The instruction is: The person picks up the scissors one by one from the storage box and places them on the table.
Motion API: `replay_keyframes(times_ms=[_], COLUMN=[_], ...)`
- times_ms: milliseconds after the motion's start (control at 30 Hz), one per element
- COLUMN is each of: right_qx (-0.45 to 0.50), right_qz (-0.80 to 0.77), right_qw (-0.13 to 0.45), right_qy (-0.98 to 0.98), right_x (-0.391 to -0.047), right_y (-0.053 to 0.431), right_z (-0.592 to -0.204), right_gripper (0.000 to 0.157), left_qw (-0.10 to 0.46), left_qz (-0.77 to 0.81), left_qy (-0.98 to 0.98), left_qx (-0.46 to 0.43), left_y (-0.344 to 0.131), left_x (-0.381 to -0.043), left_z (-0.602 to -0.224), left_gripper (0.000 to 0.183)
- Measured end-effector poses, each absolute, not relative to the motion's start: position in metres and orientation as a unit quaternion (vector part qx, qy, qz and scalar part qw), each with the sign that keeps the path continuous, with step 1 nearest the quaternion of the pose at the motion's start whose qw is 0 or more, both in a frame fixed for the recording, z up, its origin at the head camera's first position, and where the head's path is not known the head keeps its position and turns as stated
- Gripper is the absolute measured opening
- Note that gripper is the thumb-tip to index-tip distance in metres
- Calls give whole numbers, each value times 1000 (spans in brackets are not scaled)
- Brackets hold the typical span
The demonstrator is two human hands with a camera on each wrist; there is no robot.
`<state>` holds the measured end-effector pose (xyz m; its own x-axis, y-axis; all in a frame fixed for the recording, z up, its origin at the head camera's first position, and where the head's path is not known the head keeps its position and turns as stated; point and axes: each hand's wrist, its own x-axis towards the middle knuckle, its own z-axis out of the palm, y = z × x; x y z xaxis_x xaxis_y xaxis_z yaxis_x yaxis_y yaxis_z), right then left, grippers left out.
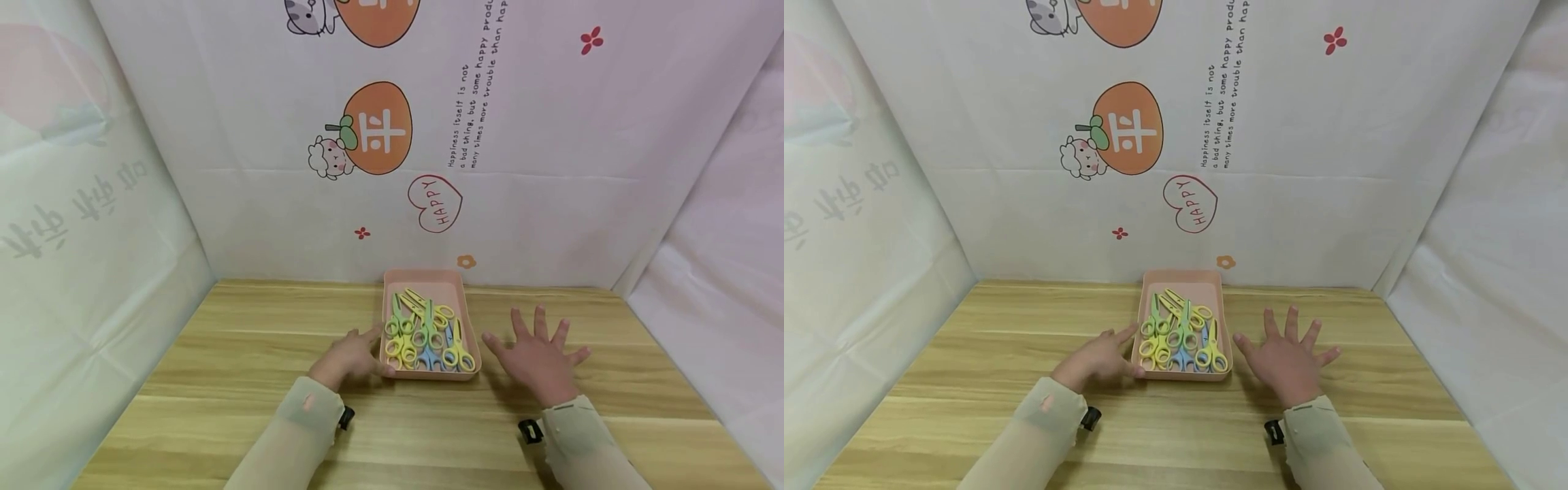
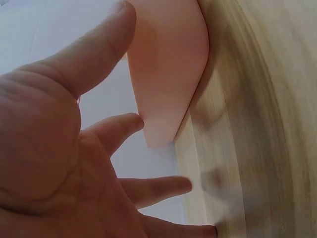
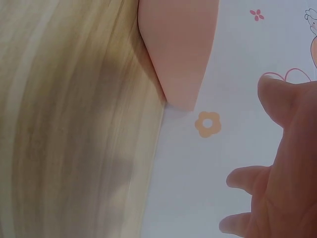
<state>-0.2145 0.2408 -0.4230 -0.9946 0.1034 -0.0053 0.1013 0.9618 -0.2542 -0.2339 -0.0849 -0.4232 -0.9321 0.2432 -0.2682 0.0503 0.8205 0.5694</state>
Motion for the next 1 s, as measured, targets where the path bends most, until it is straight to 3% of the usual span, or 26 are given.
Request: replay_keyframes(times_ms=[533,1000], right_qx=[-41,3], right_qz=[133,342], right_qw=[5,-112], right_qy=[-990,-933], right_x=[-221,-256], right_y=[244,250], right_z=[-420,-418], right_gripper=[102,99], left_qw=[178,177], left_qz=[279,260], left_qy=[940,946], left_qx=[83,73], left_y=[-82,-84], left_x=[-236,-239], left_z=[-422,-423], left_gripper=[102,104])
